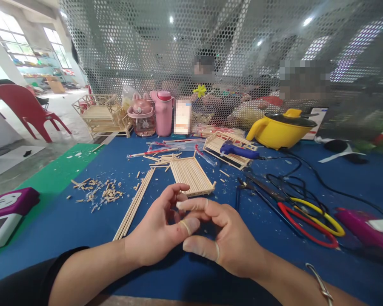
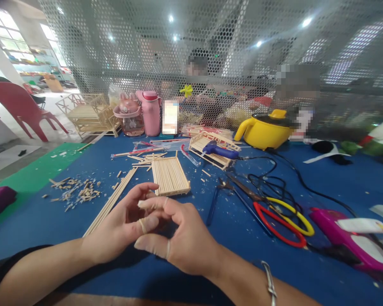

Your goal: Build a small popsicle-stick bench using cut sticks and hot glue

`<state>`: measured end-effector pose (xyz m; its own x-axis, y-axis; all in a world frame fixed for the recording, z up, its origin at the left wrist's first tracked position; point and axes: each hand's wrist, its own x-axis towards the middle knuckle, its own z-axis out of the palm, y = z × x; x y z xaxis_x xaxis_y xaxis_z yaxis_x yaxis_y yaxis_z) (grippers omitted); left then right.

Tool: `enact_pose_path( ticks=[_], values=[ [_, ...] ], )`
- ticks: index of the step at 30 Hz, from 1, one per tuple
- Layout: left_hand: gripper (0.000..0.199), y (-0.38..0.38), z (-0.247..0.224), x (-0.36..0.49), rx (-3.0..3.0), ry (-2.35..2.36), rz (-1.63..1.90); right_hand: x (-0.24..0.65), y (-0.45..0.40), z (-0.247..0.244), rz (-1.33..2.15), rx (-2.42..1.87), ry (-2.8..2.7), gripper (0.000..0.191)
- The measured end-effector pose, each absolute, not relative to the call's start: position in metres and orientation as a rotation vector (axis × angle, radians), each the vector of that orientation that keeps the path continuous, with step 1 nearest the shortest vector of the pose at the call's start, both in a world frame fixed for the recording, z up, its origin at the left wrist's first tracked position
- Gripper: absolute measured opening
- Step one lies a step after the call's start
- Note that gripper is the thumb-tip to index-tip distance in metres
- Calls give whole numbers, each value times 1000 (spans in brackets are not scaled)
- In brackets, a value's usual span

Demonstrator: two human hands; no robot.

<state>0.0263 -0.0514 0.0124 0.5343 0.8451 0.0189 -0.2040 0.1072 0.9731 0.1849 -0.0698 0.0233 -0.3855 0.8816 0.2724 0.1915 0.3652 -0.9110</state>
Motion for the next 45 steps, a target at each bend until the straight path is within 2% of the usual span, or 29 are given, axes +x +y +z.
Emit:
enact_pose_path(
  ticks=[3, 7, 10, 13, 17, 21, 26, 29, 34, 39, 42, 45],
  values=[
    [49, -54, 13, 26, 1221, 619, 824, 185, -70, 25, 1193, -867, -1731, 48],
    [48, -54, 12, 26, 1357, 695, 850, 184, -71, 28, 1265, -880, -1736, 23],
    [51, -53, 11, 25, 1409, 635, 872, 184, -71, 28, 1404, -872, -1698, 15],
    [56, -53, 9, 22, 1436, 568, 870, 184, -71, 28, 1486, -857, -1653, 17],
    [55, -53, 9, 21, 1459, 562, 868, 184, -71, 29, 1548, -884, -1636, 22],
    [50, -50, 11, 20, 1524, 597, 864, 186, -69, 31, 1361, -922, -1782, 19],
    [28, -37, 10, 18, 1564, 804, 1004, 191, -64, 30, 916, -1087, -1822, 15],
    [21, -31, 7, 15, 1583, 862, 1042, 193, -61, 25, 915, -1149, -1764, 17],
    [21, -26, 3, 13, 1615, 882, 1058, 195, -60, 22, 943, -1056, -1769, 23],
    [22, -26, 3, 16, 1601, 933, 1045, 189, -60, 22, 828, -1127, -1734, 15],
    [23, -26, 2, 17, 1627, 954, 1039, 186, -61, 23, 828, -1158, -1750, 3],
    [23, -24, 0, 17, 1637, 972, 1021, 190, -62, 27, 835, -1191, -1730, 12]
  ],
)
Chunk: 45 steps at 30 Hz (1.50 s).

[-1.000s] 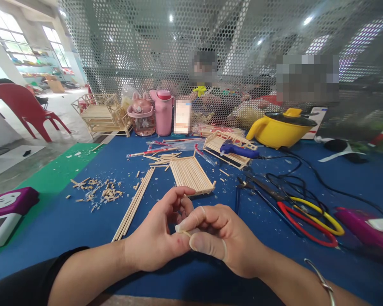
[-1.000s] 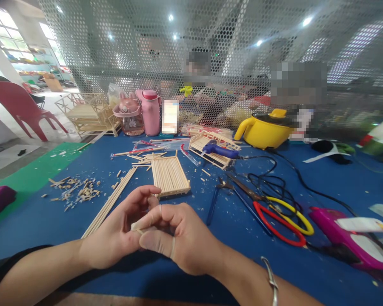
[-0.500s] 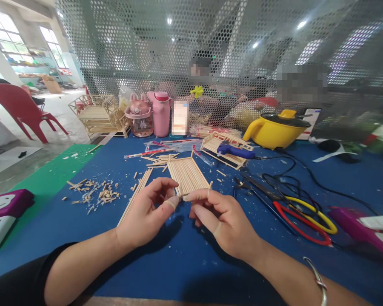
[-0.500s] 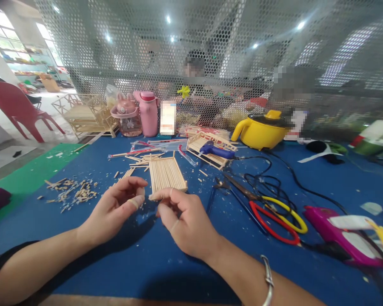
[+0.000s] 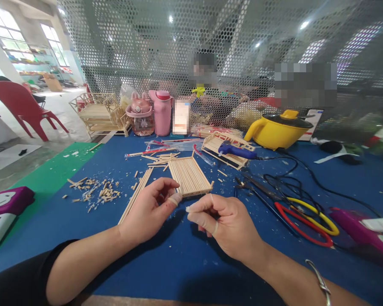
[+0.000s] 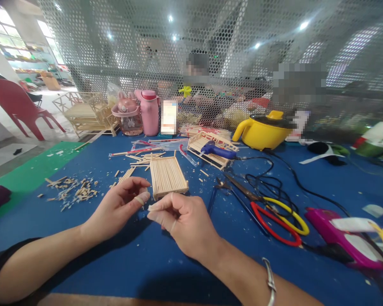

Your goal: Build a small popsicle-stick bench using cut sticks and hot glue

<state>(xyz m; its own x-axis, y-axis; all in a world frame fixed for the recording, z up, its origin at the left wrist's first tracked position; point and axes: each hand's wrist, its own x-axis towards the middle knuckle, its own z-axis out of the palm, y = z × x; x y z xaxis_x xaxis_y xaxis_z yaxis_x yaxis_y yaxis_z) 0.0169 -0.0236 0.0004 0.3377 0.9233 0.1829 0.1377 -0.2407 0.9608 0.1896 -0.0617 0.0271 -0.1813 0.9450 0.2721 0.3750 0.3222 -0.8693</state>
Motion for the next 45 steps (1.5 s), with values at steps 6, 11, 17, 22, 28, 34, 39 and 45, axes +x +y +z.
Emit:
enact_pose_path(
  ticks=[6, 11, 17, 22, 28, 34, 39, 45],
  values=[
    [34, -17, -3, 17, 1740, 1102, 888, 214, -44, 54, 349, -1260, -1538, 12],
    [42, -15, -1, 16, 1938, 1226, 830, 210, -32, 51, 64, -1169, -1829, 15],
    [34, -8, -1, 19, 2116, 1210, 901, 200, -28, 30, -226, -1021, -2133, 28],
    [17, -7, -2, 23, 2180, 1150, 954, 196, -19, 24, -133, -1093, -2367, 33],
    [10, -9, -3, 23, 2171, 1125, 959, 198, -17, 18, -166, -1043, -2393, 32],
    [7, -8, -6, 21, 2139, 1144, 1007, 197, -17, 16, -219, -968, -2313, 28],
    [2, -8, -8, 22, 2138, 1146, 1036, 194, -18, 16, -218, -950, -2297, 25],
    [2, -7, -6, 25, 2120, 1142, 1064, 193, -21, 16, -239, -948, -2271, 25]
  ],
)
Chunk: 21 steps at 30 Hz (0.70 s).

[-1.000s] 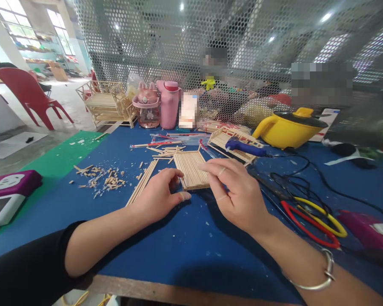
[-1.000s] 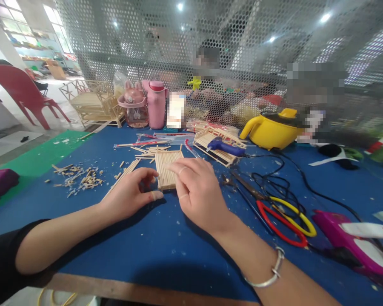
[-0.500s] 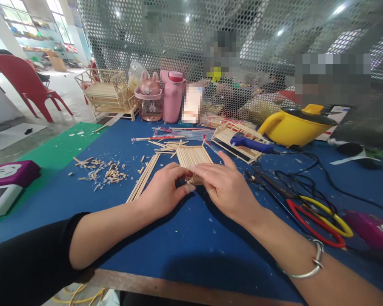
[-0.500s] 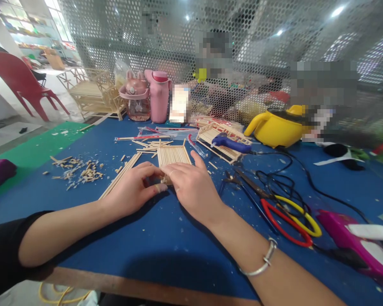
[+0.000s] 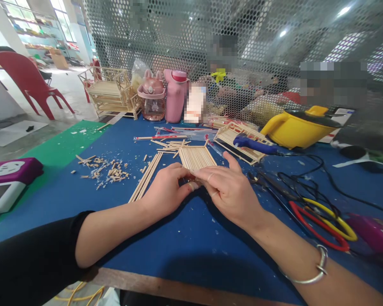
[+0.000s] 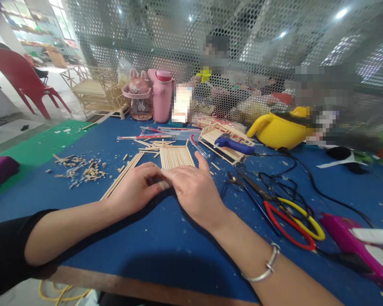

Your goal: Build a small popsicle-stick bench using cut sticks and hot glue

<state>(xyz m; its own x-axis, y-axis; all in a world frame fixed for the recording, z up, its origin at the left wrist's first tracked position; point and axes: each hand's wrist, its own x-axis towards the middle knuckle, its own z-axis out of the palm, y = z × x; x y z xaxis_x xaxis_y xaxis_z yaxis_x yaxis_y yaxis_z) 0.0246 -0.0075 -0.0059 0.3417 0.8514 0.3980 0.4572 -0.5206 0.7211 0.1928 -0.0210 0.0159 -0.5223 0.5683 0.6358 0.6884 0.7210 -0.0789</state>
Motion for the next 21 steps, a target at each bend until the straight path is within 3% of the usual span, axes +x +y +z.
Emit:
enact_pose_path(
  ticks=[17, 21],
  values=[
    [8, -5, -7, 25, 2240, 1141, 1079, 196, -23, 17, -233, -960, -2263, 25],
    [7, -5, -8, 26, 2202, 1170, 1103, 211, -28, 26, -325, -1044, -2014, 39]
  ],
)
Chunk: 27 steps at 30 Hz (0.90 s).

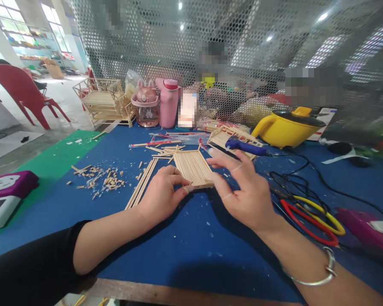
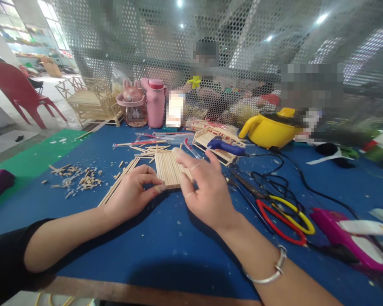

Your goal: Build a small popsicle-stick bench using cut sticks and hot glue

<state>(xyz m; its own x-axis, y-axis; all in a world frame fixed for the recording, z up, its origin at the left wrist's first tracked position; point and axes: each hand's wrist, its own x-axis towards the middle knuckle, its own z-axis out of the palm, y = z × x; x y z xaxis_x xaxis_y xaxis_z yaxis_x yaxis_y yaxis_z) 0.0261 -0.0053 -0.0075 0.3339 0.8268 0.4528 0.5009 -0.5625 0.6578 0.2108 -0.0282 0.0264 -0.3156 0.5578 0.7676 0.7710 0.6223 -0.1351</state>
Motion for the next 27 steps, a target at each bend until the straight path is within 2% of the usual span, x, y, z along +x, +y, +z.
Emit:
enact_pose_path(
  ticks=[2, 6, 12, 17, 21, 23, 27],
  values=[
    [7, -6, -8, 27, 2181, 1179, 1088, 221, -29, 29, -259, -1125, -1869, 44],
    [8, -6, -8, 27, 2141, 1195, 1060, 237, -24, 26, -85, -1269, -1712, 39],
    [12, -5, -9, 26, 2123, 1192, 1005, 240, -21, 25, -153, -1276, -1757, 38],
    [33, -6, -5, 22, 2188, 1241, 959, 227, -33, 21, -299, -1125, -1921, 37],
    [43, -8, -2, 15, 2263, 1230, 952, 212, -41, 14, -214, -1011, -2023, 38],
    [41, -10, -1, 12, 2280, 1222, 922, 206, -42, 10, -156, -1024, -2043, 37],
    [22, -12, 0, 11, 2214, 1191, 911, 200, -42, 9, -67, -1060, -2085, 29]
  ],
)
